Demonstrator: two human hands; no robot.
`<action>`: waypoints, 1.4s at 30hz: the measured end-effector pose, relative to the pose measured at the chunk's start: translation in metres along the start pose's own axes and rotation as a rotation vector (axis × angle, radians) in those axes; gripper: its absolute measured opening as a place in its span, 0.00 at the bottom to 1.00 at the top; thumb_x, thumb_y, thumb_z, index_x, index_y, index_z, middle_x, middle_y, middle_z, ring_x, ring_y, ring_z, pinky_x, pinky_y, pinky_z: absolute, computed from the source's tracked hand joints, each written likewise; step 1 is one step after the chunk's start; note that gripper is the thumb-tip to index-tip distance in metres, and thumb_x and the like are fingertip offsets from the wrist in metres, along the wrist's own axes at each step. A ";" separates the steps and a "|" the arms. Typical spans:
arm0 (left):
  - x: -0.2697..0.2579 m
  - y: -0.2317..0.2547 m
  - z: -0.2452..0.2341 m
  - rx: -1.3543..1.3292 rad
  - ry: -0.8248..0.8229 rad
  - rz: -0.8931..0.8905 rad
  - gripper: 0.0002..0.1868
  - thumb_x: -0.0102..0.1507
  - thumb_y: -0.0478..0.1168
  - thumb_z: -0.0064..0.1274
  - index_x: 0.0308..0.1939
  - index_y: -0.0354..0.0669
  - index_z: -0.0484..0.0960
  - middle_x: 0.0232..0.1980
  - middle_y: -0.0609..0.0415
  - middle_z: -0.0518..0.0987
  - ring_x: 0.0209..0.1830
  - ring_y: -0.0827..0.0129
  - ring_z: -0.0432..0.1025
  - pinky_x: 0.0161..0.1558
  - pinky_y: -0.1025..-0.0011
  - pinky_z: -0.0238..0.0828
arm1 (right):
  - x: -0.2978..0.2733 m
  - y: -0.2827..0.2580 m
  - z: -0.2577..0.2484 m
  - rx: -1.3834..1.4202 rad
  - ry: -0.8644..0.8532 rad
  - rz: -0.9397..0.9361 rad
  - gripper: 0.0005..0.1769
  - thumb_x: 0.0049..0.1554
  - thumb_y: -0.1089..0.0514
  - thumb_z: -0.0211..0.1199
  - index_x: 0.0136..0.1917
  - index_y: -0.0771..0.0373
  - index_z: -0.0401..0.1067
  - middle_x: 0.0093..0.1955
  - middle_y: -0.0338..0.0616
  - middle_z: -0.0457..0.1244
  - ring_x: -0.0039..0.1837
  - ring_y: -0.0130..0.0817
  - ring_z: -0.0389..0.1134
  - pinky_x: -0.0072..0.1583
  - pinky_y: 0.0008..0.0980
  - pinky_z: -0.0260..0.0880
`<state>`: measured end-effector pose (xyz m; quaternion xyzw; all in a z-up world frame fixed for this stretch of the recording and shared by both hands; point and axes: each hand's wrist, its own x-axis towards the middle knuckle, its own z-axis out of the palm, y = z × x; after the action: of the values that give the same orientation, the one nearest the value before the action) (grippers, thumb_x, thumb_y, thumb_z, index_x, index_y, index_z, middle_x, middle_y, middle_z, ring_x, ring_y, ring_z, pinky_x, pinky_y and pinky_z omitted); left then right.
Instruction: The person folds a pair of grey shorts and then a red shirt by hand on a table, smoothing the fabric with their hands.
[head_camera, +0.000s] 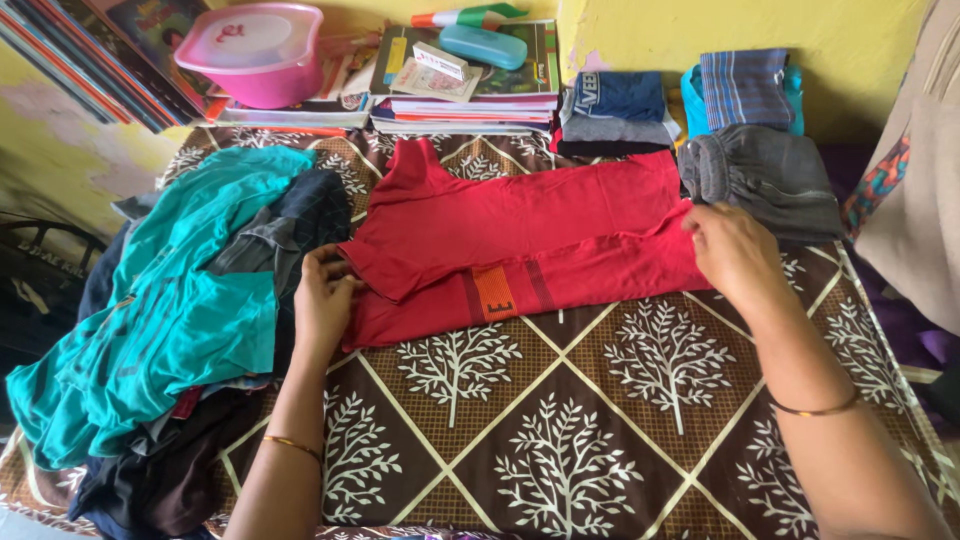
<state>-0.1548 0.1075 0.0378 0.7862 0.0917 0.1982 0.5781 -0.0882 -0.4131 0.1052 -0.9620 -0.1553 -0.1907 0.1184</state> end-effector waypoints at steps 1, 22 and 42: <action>-0.007 0.005 -0.001 0.158 0.015 0.152 0.21 0.62 0.30 0.49 0.60 0.36 0.71 0.47 0.48 0.81 0.37 0.66 0.79 0.39 0.70 0.74 | -0.006 0.005 -0.003 0.031 -0.070 0.036 0.08 0.56 0.64 0.62 0.49 0.61 0.77 0.49 0.52 0.70 0.52 0.53 0.71 0.54 0.48 0.71; -0.045 0.017 -0.022 0.649 -0.233 -0.057 0.25 0.55 0.56 0.66 0.31 0.33 0.83 0.30 0.45 0.81 0.30 0.59 0.76 0.35 0.62 0.70 | -0.040 0.095 0.057 0.700 -0.141 0.539 0.17 0.57 0.52 0.72 0.53 0.67 0.79 0.40 0.42 0.66 0.39 0.30 0.58 0.41 0.34 0.56; -0.041 -0.010 -0.016 -0.132 -0.400 -0.051 0.13 0.61 0.28 0.57 0.49 0.34 0.80 0.43 0.60 0.82 0.43 0.81 0.74 0.45 0.80 0.71 | -0.034 0.064 0.031 1.092 -0.290 0.542 0.24 0.56 0.58 0.66 0.64 0.64 0.71 0.61 0.41 0.70 0.62 0.28 0.69 0.65 0.31 0.64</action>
<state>-0.1976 0.1095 0.0245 0.7678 -0.0183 0.0291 0.6398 -0.0855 -0.4718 0.0528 -0.7841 0.0047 0.0856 0.6147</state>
